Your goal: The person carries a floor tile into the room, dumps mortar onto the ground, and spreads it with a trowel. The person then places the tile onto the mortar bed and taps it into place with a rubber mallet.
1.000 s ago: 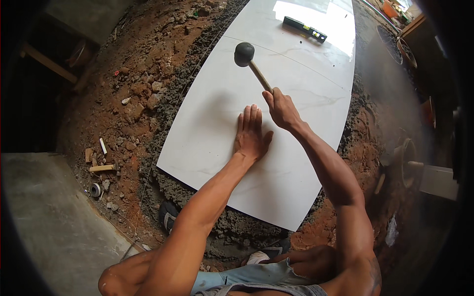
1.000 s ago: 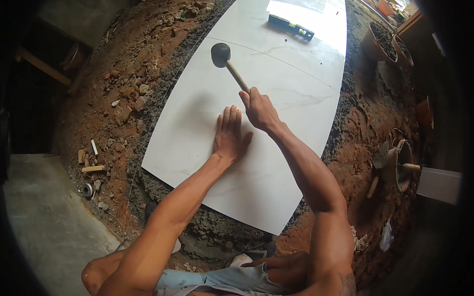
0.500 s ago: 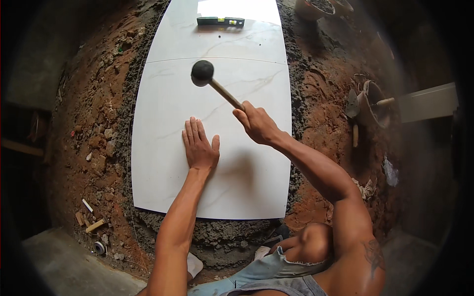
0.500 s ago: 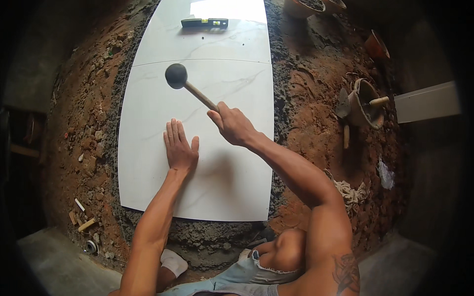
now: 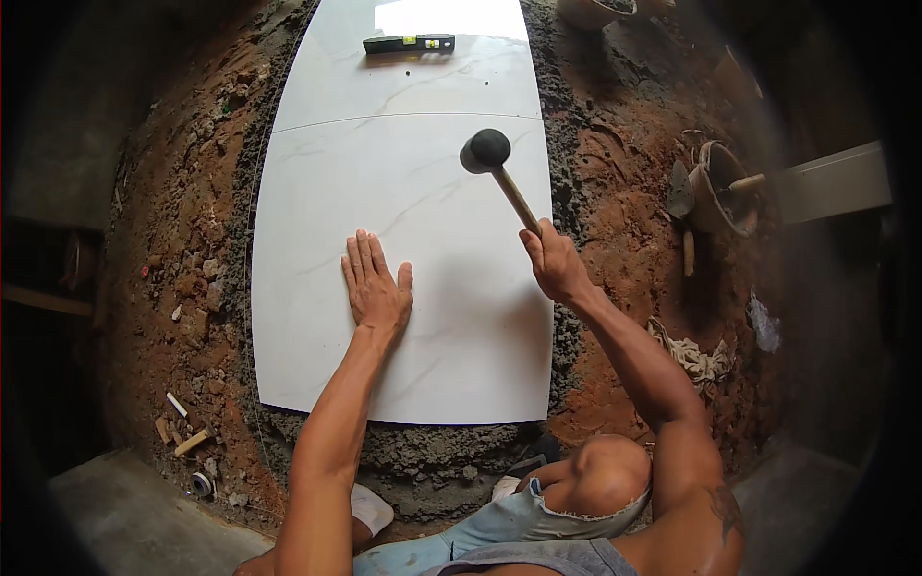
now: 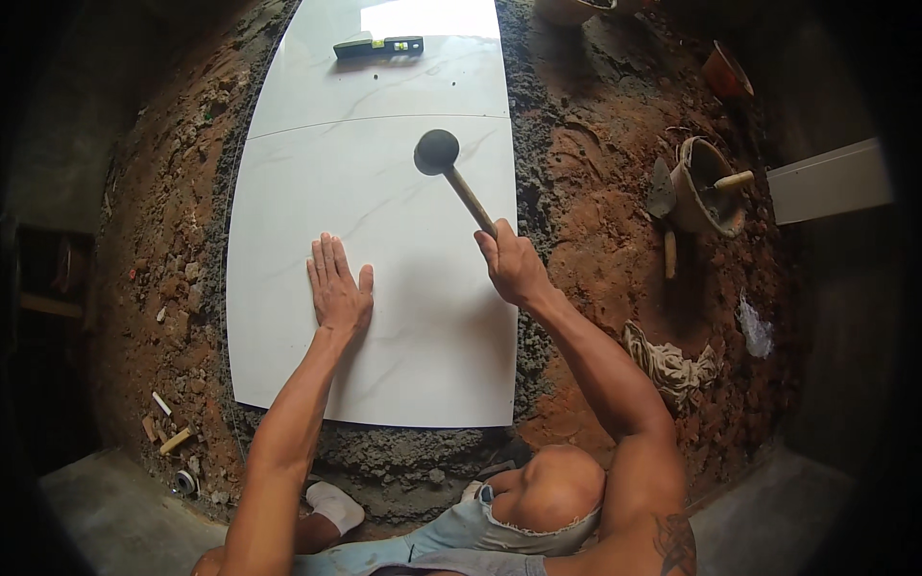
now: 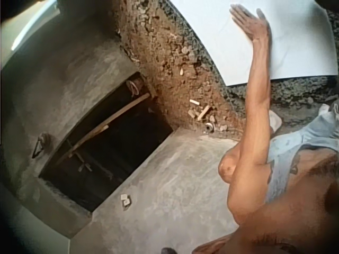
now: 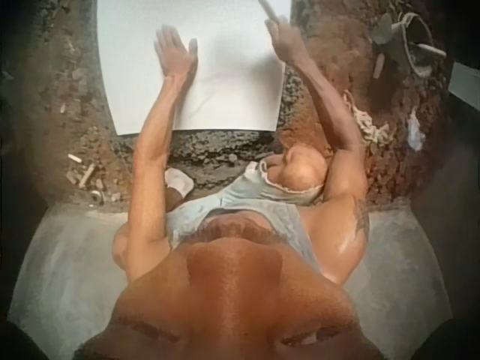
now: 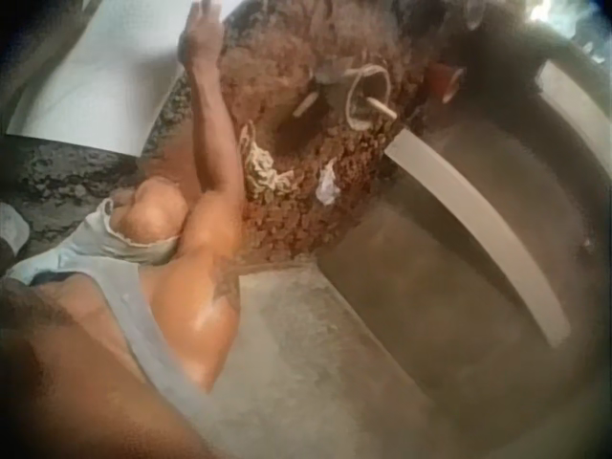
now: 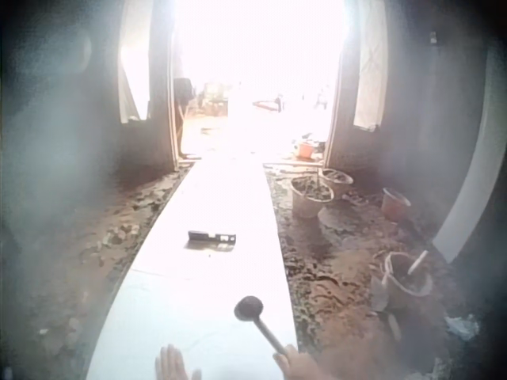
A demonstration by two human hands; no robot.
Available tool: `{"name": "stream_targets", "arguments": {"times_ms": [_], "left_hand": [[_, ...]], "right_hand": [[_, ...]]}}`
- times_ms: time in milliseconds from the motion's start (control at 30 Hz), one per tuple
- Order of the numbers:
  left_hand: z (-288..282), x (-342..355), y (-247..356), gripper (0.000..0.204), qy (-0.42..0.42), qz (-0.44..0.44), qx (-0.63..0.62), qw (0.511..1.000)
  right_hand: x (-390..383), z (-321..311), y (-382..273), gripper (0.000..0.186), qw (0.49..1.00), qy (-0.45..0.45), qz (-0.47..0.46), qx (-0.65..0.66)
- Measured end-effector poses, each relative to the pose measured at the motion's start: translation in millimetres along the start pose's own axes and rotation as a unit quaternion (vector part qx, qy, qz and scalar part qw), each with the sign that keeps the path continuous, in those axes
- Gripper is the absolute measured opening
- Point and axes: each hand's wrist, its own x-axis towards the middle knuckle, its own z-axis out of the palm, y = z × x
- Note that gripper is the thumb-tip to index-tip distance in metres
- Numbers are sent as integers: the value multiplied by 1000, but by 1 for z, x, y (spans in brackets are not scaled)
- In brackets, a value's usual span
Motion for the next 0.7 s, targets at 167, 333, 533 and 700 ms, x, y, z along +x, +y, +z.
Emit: {"name": "stream_targets", "arguments": {"times_ms": [167, 333, 533, 700], "left_hand": [[-2, 17, 7, 73, -26, 11, 3, 1000], [-3, 39, 4, 72, -25, 36, 25, 999], [-4, 41, 9, 72, -25, 54, 32, 998], [-5, 39, 9, 71, -32, 36, 60, 997]], "right_hand": [[-10, -10, 0, 40, 999, 12, 26, -26], [-31, -5, -3, 37, 993, 105, -43, 41], [-28, -10, 4, 33, 998, 39, 48, -4], [-34, -2, 21, 31, 999, 21, 33, -34]]}}
